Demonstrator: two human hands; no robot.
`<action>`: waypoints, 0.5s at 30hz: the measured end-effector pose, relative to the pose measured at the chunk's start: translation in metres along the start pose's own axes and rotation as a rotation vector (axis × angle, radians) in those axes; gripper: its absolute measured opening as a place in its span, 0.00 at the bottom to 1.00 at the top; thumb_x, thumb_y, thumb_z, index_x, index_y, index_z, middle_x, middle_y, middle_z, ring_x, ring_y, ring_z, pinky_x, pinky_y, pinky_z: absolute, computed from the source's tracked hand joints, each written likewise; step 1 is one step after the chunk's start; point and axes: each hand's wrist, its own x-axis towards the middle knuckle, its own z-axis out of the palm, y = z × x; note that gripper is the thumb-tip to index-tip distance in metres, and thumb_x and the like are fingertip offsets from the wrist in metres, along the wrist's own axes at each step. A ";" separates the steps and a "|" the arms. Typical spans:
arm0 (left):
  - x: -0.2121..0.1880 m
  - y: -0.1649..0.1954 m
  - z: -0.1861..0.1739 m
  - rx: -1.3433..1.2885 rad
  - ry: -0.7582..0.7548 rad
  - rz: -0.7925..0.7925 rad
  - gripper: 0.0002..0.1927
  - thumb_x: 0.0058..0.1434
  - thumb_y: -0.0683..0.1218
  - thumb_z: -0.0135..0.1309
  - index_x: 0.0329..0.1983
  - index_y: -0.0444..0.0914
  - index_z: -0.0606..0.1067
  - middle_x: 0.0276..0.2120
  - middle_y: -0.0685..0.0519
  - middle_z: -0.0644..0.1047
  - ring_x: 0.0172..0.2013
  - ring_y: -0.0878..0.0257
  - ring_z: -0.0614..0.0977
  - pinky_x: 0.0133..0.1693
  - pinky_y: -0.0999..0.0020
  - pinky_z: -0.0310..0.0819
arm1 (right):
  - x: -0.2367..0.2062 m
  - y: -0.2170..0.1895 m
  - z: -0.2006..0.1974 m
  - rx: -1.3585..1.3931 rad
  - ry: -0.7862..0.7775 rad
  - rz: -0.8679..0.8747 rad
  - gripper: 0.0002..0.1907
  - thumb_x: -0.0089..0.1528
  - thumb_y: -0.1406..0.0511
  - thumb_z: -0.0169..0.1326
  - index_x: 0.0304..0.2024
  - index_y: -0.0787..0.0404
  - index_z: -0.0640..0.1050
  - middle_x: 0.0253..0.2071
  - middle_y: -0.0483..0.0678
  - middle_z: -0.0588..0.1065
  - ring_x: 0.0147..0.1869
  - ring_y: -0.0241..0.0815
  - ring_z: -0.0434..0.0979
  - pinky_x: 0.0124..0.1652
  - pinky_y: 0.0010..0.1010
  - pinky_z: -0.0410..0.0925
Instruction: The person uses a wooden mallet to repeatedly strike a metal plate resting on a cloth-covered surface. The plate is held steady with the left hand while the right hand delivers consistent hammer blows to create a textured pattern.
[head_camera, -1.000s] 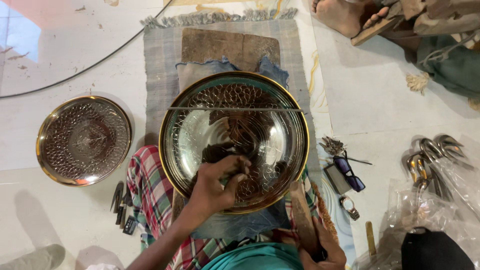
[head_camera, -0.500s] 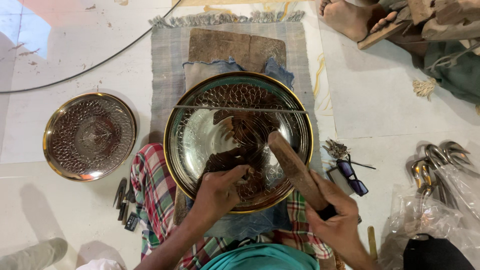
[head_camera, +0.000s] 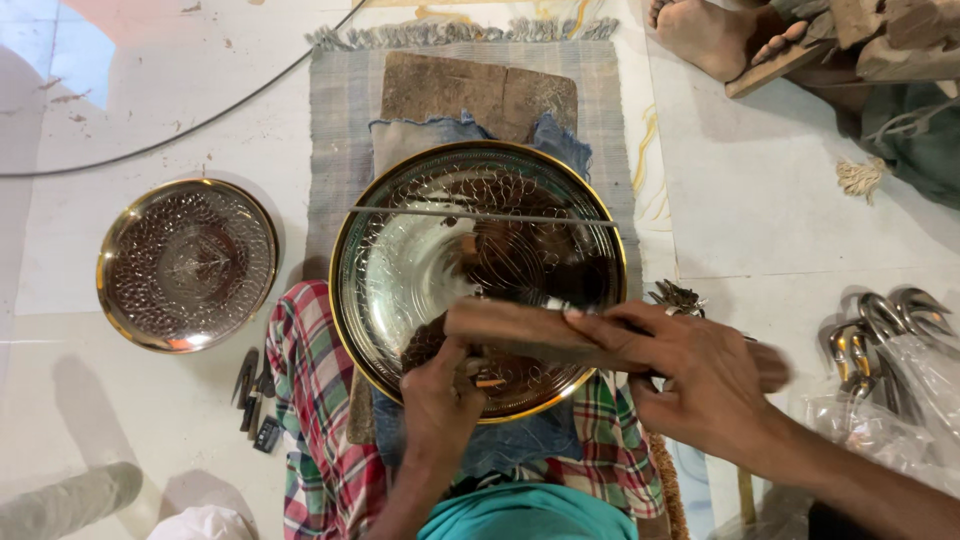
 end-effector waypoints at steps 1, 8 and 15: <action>0.001 0.000 0.001 0.020 0.021 -0.012 0.30 0.44 0.30 0.54 0.53 0.36 0.74 0.33 0.45 0.84 0.36 0.55 0.89 0.35 0.65 0.86 | 0.003 -0.001 -0.002 0.147 -0.005 0.033 0.49 0.45 0.70 0.56 0.71 0.39 0.67 0.56 0.42 0.77 0.29 0.36 0.80 0.27 0.29 0.75; -0.010 0.005 0.015 0.045 0.160 -0.090 0.27 0.47 0.29 0.55 0.54 0.32 0.75 0.34 0.44 0.84 0.34 0.56 0.89 0.35 0.68 0.86 | 0.020 -0.012 -0.015 0.009 -0.168 0.061 0.53 0.45 0.72 0.53 0.73 0.31 0.67 0.56 0.41 0.74 0.32 0.39 0.80 0.27 0.32 0.75; -0.022 0.008 0.020 0.021 0.335 -0.060 0.23 0.51 0.29 0.55 0.52 0.32 0.77 0.35 0.45 0.84 0.36 0.61 0.89 0.31 0.70 0.86 | 0.029 -0.032 -0.030 -0.061 -0.126 -0.094 0.53 0.42 0.72 0.56 0.71 0.35 0.67 0.51 0.44 0.76 0.28 0.44 0.78 0.28 0.37 0.73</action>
